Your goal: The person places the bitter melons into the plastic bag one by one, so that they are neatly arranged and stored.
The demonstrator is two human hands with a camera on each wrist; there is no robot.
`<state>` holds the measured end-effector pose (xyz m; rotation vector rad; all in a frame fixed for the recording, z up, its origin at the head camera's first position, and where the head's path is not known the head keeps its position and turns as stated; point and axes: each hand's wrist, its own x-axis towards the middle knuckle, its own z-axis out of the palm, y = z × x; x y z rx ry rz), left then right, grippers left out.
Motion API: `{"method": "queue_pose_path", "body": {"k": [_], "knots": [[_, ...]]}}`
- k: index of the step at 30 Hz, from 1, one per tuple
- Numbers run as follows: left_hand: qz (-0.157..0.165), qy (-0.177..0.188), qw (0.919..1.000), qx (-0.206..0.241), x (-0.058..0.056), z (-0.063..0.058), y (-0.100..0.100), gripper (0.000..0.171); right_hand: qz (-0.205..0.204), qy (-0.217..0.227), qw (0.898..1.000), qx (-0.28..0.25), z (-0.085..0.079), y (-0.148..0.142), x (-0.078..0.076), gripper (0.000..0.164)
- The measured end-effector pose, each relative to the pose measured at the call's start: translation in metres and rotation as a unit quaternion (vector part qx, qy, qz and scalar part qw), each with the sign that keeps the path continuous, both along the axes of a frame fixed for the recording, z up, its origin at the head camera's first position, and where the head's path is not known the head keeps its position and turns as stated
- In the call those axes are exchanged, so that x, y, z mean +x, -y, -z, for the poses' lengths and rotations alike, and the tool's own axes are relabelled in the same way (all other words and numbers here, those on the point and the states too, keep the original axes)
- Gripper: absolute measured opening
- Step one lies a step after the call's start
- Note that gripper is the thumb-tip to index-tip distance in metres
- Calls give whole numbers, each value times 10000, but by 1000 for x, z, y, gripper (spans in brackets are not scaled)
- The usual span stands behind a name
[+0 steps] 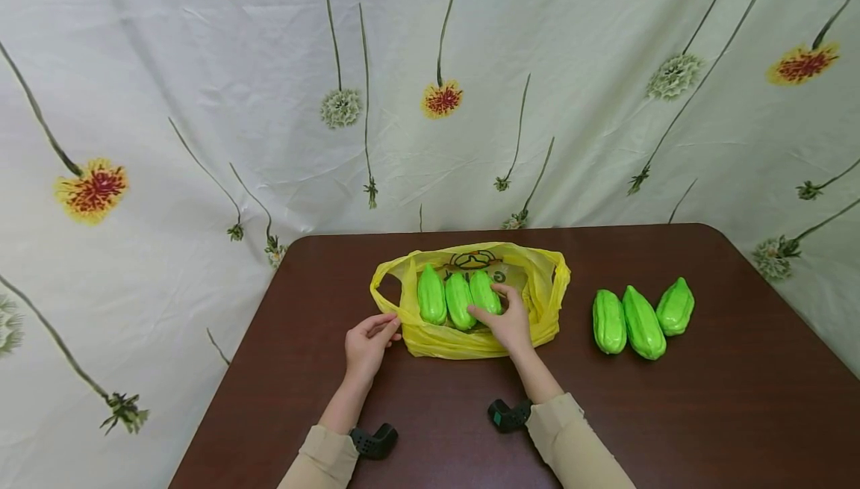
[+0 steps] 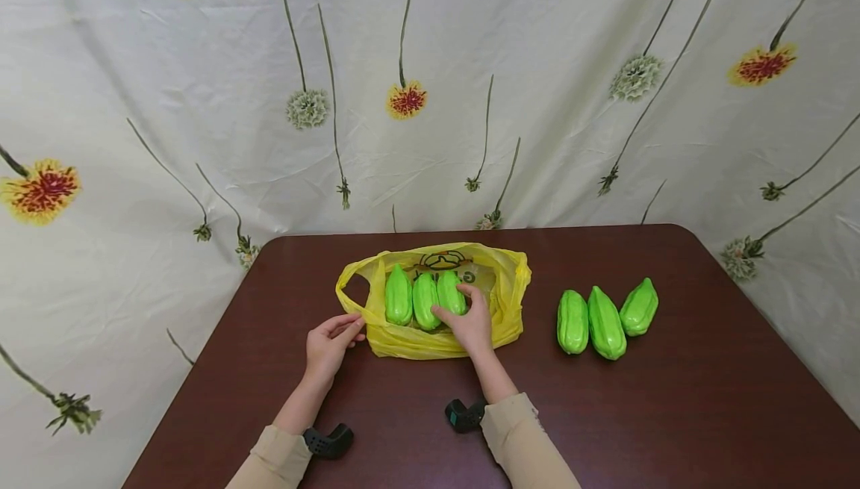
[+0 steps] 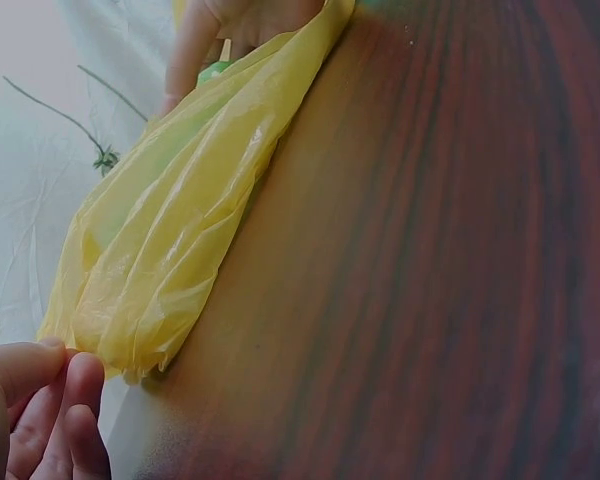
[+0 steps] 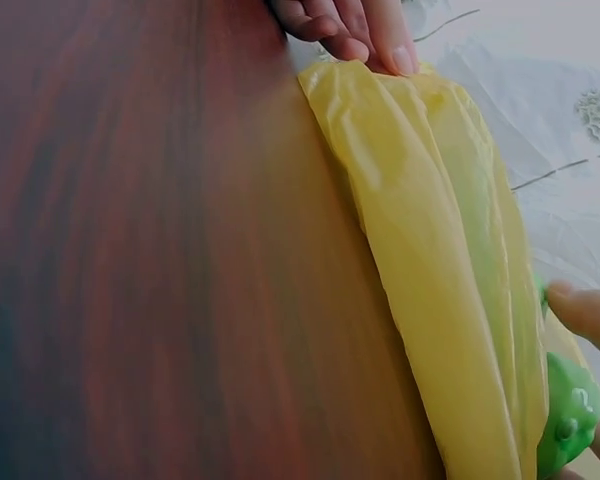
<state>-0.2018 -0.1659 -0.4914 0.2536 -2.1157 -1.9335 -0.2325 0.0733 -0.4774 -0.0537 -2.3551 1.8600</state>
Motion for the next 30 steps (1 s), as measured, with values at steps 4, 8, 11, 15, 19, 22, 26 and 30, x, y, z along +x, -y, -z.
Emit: {"method": "queue_pose_path", "body": {"k": [4, 8, 11, 15, 19, 22, 26, 30], "knots": [[11, -24, 10000, 1, 0, 0, 0, 19, -276, 98, 9994, 164, 0, -2, 0, 74], [26, -43, 10000, 12, 0, 0, 0, 18, -476, 96, 9983, 326, 0, -3, -1, 79], [35, -41, 10000, 27, 0, 0, 0, 19, -482, 21, 9978, 465, 1, -2, -1, 79], [35, -44, 10000, 30, 0, 0, 0, 18, -405, -43, 9973, 603, 0, -1, 0, 78], [36, -57, 10000, 23, 0, 0, 0, 18, -372, -41, 9970, 676, -2, 0, 1, 79], [35, -57, 10000, 20, 0, 0, 0, 18, -370, -16, 9961, 800, -3, 0, 2, 79], [34, -44, 10000, 15, 0, 0, 0, 19, -404, 53, 9938, 1034, -5, 0, 1, 78], [44, -60, 10000, 33, 0, 0, 0, 19, -456, 141, 9915, 1210, -10, -1, 1, 80]]}}
